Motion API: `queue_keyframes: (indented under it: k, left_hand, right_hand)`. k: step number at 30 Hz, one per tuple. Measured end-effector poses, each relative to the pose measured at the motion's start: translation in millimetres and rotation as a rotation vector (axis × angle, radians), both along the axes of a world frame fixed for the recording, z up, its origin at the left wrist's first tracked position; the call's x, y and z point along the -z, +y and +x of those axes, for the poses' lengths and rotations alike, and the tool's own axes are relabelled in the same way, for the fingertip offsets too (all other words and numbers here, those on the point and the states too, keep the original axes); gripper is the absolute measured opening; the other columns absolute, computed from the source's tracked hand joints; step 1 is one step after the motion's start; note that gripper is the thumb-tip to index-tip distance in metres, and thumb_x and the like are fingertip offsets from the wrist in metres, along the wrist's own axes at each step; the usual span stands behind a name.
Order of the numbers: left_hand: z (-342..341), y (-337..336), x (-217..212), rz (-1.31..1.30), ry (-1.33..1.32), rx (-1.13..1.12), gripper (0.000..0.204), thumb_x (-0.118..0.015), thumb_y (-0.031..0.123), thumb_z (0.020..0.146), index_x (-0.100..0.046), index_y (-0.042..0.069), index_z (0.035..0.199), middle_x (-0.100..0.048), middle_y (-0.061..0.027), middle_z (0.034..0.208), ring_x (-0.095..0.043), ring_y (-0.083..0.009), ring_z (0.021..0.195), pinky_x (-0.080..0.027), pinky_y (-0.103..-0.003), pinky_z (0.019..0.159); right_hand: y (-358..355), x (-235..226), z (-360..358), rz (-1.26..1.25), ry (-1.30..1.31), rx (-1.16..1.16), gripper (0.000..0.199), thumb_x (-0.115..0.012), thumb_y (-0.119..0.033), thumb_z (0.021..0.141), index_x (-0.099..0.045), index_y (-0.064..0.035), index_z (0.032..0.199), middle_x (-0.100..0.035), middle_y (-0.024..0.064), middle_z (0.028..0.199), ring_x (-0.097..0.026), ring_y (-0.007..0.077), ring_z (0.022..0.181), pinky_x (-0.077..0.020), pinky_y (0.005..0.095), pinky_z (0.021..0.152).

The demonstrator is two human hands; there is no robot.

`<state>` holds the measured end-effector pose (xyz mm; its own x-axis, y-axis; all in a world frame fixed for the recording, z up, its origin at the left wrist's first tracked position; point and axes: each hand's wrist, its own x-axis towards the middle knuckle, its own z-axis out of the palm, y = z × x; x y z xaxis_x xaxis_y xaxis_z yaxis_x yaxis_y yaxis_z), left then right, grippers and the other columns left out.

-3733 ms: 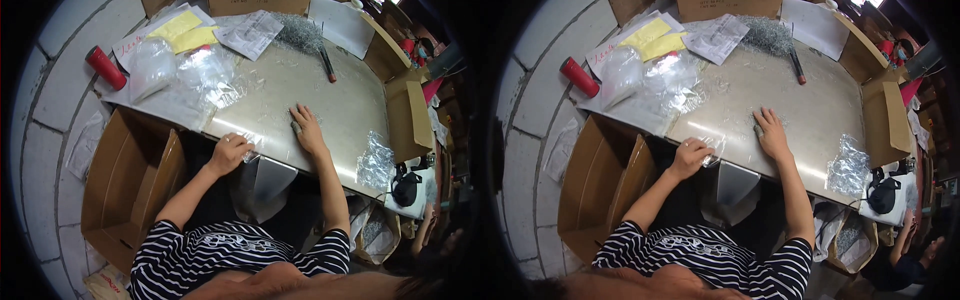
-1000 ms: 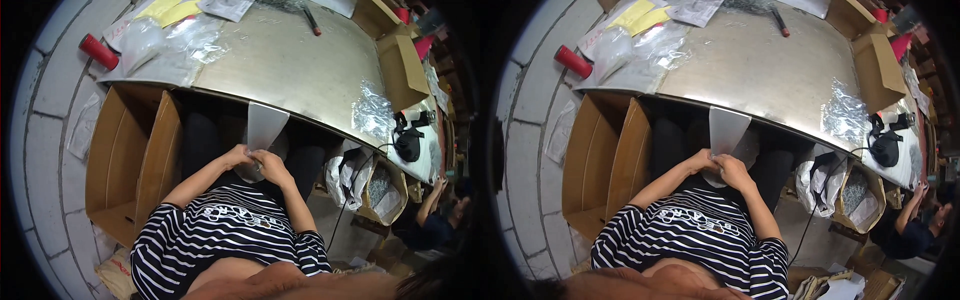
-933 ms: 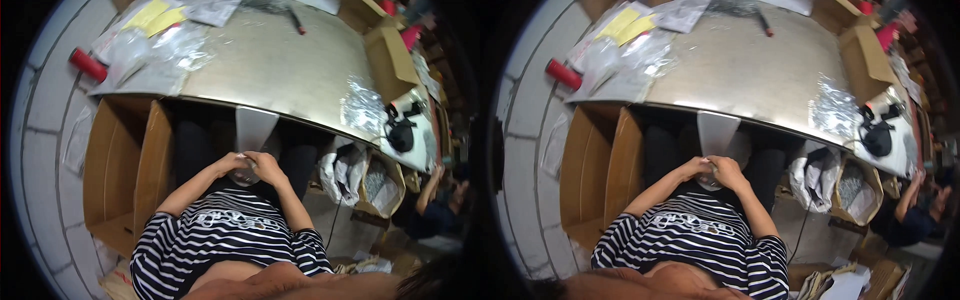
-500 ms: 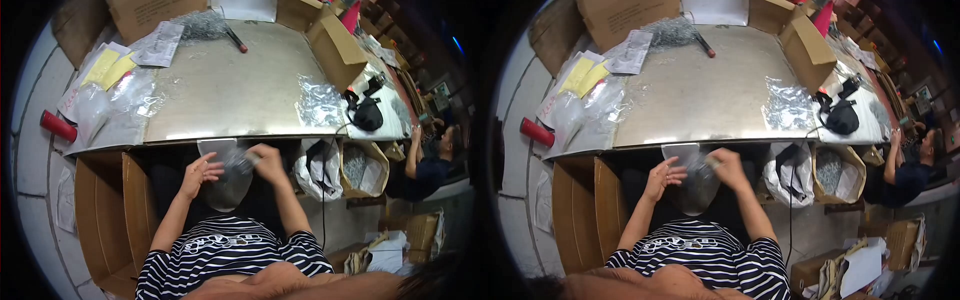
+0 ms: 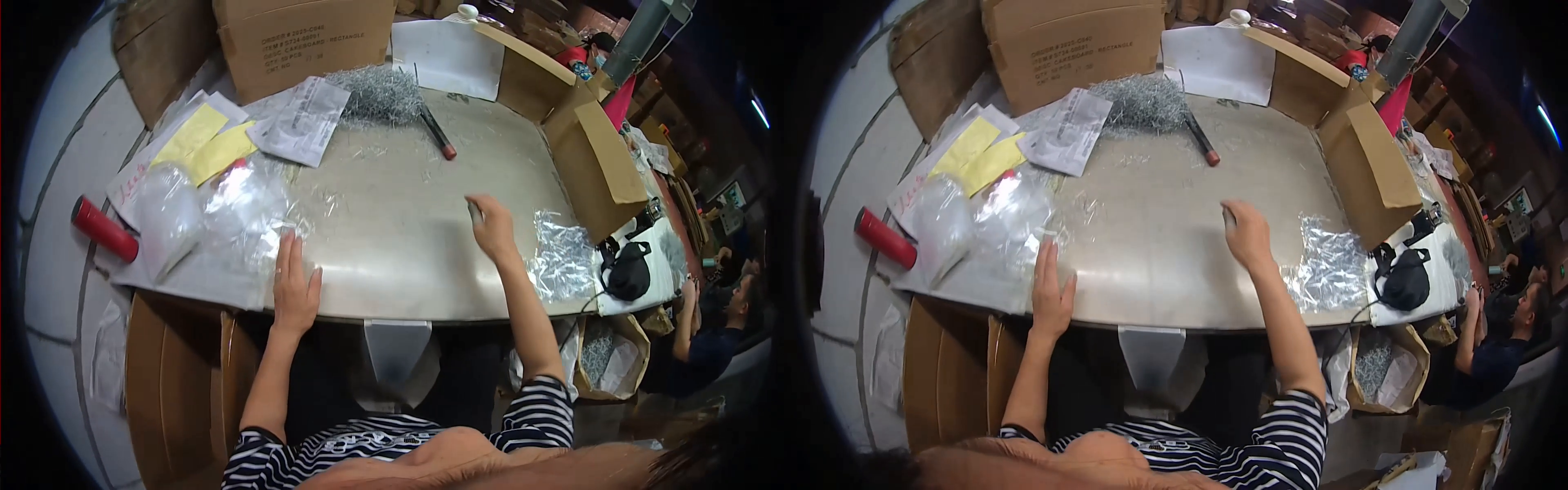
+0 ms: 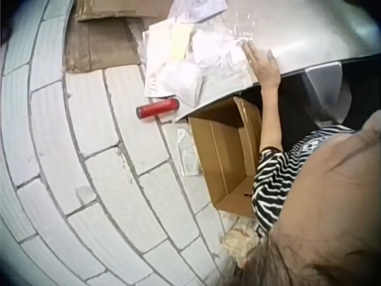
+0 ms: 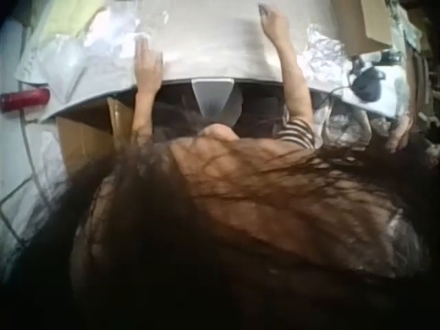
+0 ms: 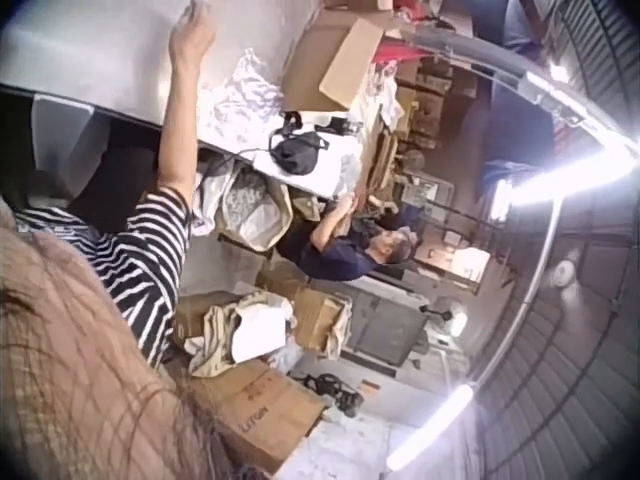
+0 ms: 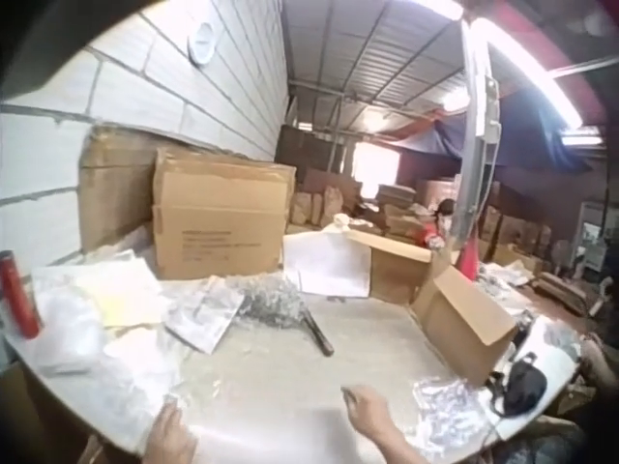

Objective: Manually bagging small metal fasteners at a workbench.

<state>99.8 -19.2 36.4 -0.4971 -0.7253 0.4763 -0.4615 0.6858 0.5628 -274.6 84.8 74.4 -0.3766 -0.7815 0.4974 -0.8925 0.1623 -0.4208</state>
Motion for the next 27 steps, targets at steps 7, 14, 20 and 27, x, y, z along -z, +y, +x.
queue_keyframes:
  k: [7,14,20,27]
  left_hand:
    - [-16,-3,11,0.076,-0.005,-0.027,0.064,-0.059,0.0,0.079,-0.035,-0.008,0.138,-0.035,-0.0257,0.146,-0.028,-0.0431,0.139,-0.024,-0.048,0.113]
    - [-5,-24,34,0.014,-0.405,-0.124,0.075,-0.061,0.011,0.085,-0.022,-0.006,0.147,-0.021,-0.0257,0.154,-0.017,-0.0396,0.144,-0.012,-0.046,0.118]
    - [-15,-1,11,0.018,-0.489,0.043,0.072,-0.063,0.014,0.083,-0.03,-0.006,0.144,-0.029,-0.0242,0.151,-0.025,-0.0396,0.141,-0.019,-0.047,0.116]
    - [-5,52,34,-0.202,-0.159,0.159,0.055,-0.07,0.023,0.079,-0.055,-0.001,0.126,-0.053,-0.019,0.132,-0.049,-0.0377,0.124,-0.036,-0.047,0.105]
  right_hand:
    - [-195,76,-258,-0.085,-0.232,0.476,0.064,-0.061,-0.033,0.086,-0.044,-0.0027,0.139,-0.039,0.0235,0.146,-0.035,0.0393,0.136,-0.0307,0.0427,0.112]
    - [-304,77,-150,0.33,0.186,0.02,0.053,-0.047,-0.019,0.086,-0.047,-0.0168,0.139,-0.043,0.0113,0.146,-0.038,0.0318,0.136,-0.031,0.0505,0.11]
    - [-188,75,-70,0.414,0.118,-0.044,0.054,-0.042,-0.033,0.095,-0.034,-0.0185,0.146,-0.026,0.0107,0.156,-0.021,0.0345,0.144,-0.0204,0.0556,0.114]
    - [-45,86,10,0.241,0.176,-0.052,0.043,-0.038,-0.012,0.094,-0.047,-0.0035,0.135,-0.043,0.0209,0.142,-0.037,0.0361,0.135,-0.0268,0.045,0.114]
